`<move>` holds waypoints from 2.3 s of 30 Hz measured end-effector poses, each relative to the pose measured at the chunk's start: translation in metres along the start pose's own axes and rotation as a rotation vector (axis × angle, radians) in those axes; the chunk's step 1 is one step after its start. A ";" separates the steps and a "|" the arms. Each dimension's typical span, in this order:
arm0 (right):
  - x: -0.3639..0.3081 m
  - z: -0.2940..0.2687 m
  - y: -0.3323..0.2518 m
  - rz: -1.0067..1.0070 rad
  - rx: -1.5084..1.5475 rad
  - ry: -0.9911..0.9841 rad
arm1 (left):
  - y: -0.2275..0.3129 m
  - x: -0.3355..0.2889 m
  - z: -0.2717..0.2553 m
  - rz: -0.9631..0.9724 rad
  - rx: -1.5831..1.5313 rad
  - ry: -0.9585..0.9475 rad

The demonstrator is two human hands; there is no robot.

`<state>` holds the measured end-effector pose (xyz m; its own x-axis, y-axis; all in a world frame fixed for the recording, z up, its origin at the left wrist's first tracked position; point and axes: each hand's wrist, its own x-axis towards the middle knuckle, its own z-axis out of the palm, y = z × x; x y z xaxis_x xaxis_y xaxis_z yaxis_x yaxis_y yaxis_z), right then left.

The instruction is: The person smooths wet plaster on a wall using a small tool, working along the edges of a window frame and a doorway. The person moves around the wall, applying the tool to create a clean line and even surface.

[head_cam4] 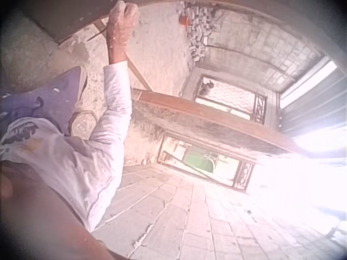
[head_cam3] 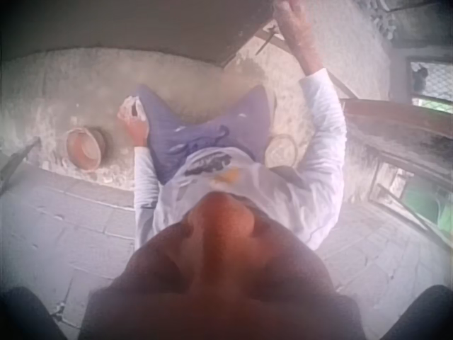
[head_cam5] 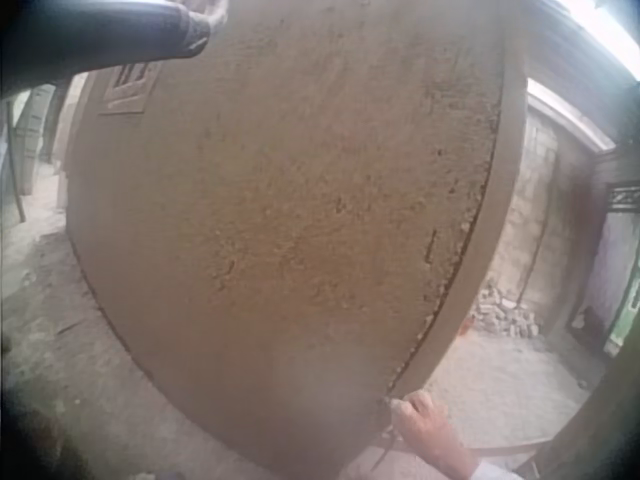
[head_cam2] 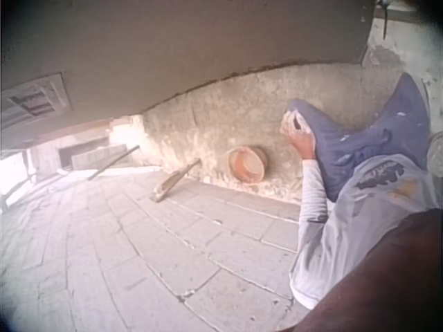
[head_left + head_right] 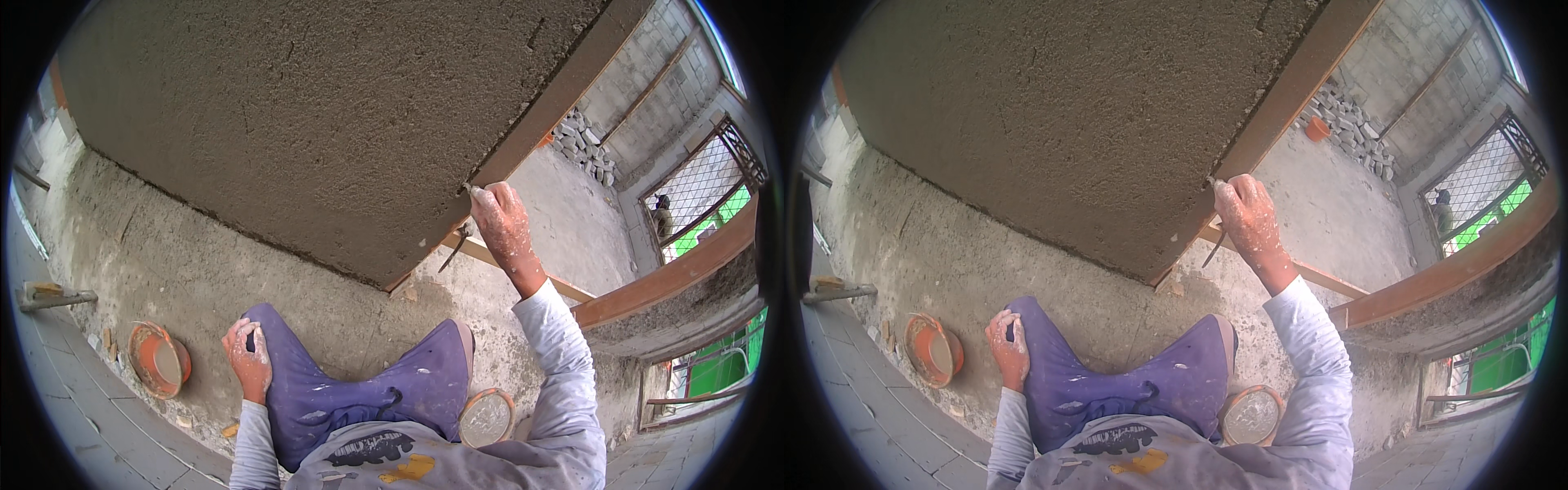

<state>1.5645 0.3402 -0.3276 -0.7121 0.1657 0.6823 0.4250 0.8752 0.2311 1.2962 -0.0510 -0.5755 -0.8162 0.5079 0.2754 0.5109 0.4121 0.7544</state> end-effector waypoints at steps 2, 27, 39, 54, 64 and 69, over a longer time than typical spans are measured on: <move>0.018 -0.012 0.001 0.006 -0.025 0.057 | -0.001 0.000 0.002 -0.002 -0.001 0.011; 0.070 -0.055 0.002 0.046 -0.136 0.167 | -0.003 0.002 0.006 -0.006 -0.001 0.010; 0.037 -0.032 -0.007 0.071 -0.082 0.046 | 0.000 0.003 0.005 -0.012 0.001 -0.006; 0.040 -0.028 -0.011 0.093 -0.065 0.076 | -0.002 0.001 0.005 -0.013 0.022 -0.017; 0.036 -0.022 -0.010 0.118 -0.026 0.098 | 0.000 0.000 0.005 -0.004 0.038 -0.016; 0.005 -0.001 -0.018 0.123 0.025 -0.004 | 0.001 -0.001 0.006 0.001 0.038 -0.014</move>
<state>1.5539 0.3250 -0.3274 -0.6578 0.2743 0.7015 0.4953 0.8592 0.1285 1.2992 -0.0465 -0.5789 -0.8119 0.5187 0.2679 0.5221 0.4396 0.7308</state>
